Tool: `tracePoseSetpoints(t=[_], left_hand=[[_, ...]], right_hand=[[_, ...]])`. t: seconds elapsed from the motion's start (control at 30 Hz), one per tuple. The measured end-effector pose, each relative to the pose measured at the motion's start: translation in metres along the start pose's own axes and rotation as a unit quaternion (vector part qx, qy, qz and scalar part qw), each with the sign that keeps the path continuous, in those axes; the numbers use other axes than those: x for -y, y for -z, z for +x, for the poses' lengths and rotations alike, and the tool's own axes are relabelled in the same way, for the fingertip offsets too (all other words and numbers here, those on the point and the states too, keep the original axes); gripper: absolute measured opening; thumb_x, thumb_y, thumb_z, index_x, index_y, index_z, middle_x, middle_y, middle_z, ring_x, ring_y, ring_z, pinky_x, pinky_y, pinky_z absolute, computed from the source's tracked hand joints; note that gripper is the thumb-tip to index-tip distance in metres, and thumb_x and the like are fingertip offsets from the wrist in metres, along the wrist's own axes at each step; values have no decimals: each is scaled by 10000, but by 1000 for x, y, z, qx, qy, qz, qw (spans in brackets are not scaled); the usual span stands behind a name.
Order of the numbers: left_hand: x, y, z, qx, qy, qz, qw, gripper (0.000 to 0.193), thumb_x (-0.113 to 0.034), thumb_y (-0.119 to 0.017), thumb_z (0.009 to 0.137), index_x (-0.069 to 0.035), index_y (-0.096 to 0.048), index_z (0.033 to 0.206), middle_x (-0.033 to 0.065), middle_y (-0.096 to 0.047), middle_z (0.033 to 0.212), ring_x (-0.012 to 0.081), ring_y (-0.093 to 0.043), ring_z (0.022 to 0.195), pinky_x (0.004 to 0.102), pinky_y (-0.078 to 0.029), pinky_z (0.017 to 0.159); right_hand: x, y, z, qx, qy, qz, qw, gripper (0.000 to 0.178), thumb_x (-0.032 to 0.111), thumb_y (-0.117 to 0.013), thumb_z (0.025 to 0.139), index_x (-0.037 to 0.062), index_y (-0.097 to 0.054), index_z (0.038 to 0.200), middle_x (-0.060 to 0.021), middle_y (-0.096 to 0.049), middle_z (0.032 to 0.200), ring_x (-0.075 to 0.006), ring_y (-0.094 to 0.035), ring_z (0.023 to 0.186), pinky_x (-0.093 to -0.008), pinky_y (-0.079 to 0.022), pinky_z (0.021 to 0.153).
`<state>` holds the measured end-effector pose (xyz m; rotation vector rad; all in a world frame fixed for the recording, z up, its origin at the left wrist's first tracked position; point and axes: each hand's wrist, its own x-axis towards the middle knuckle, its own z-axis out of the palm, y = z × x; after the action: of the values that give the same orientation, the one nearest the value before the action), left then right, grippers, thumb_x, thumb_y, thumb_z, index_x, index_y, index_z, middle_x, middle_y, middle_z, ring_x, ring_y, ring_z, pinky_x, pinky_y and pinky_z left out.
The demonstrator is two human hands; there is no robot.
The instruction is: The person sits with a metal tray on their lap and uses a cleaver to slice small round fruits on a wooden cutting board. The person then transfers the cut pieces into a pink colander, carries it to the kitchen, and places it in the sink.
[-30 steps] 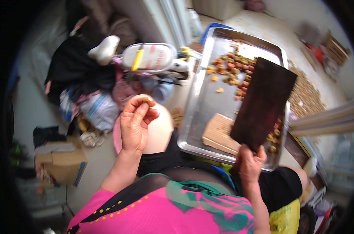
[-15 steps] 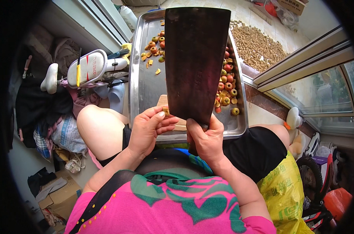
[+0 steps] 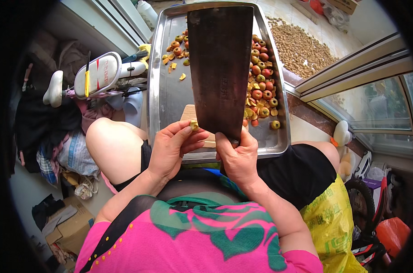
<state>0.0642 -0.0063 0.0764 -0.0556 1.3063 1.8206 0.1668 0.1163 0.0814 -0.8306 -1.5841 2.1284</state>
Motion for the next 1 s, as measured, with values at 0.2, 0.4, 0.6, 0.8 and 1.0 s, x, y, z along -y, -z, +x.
tracePoseSetpoints(t=[0.2, 0.4, 0.6, 0.8, 1.0], left_hand=[[3, -5, 1, 8, -17, -12, 1000, 215, -137, -503, 944, 5, -585, 1084, 112, -656, 965, 183, -660, 901, 280, -555, 782], [0, -2, 1, 17, -16, 29, 999, 227, -119, -501, 946, 34, -588, 1089, 126, -656, 947, 182, -661, 882, 278, -547, 795], [-5, 1, 1, 39, -15, 80, 996, 235, -151, -504, 942, 15, -601, 1079, 129, -673, 948, 185, -672, 862, 287, -545, 784], [-9, 2, 1, 42, 3, 78, 996, 221, -112, -487, 946, 36, -610, 1054, 132, -671, 912, 184, -670, 835, 287, -547, 783], [-9, 5, 1, 45, -1, 108, 993, 223, -113, -500, 932, 30, -607, 1066, 141, -676, 918, 185, -676, 813, 285, -553, 757]], right_hand=[[-2, -2, -1, -21, 24, 16, 999, 51, 14, -544, 867, 36, -523, 825, -17, -531, 578, -78, -492, 459, -209, -369, 428], [-3, 3, 0, 8, 23, -10, 1000, 60, 14, -541, 869, 28, -525, 813, -16, -532, 578, -81, -492, 464, -216, -377, 437], [-6, 6, -1, 8, 20, -5, 1000, 10, 36, -573, 857, 27, -574, 856, 26, -521, 554, -42, -489, 473, -202, -384, 447], [-2, 5, -3, 14, 7, -12, 1000, 74, 18, -546, 864, 29, -525, 793, -15, -533, 574, -77, -493, 467, -216, -368, 426], [-3, 7, -2, 32, -2, -47, 998, 80, 26, -556, 858, 27, -531, 782, -11, -532, 568, -74, -495, 466, -214, -366, 425]])
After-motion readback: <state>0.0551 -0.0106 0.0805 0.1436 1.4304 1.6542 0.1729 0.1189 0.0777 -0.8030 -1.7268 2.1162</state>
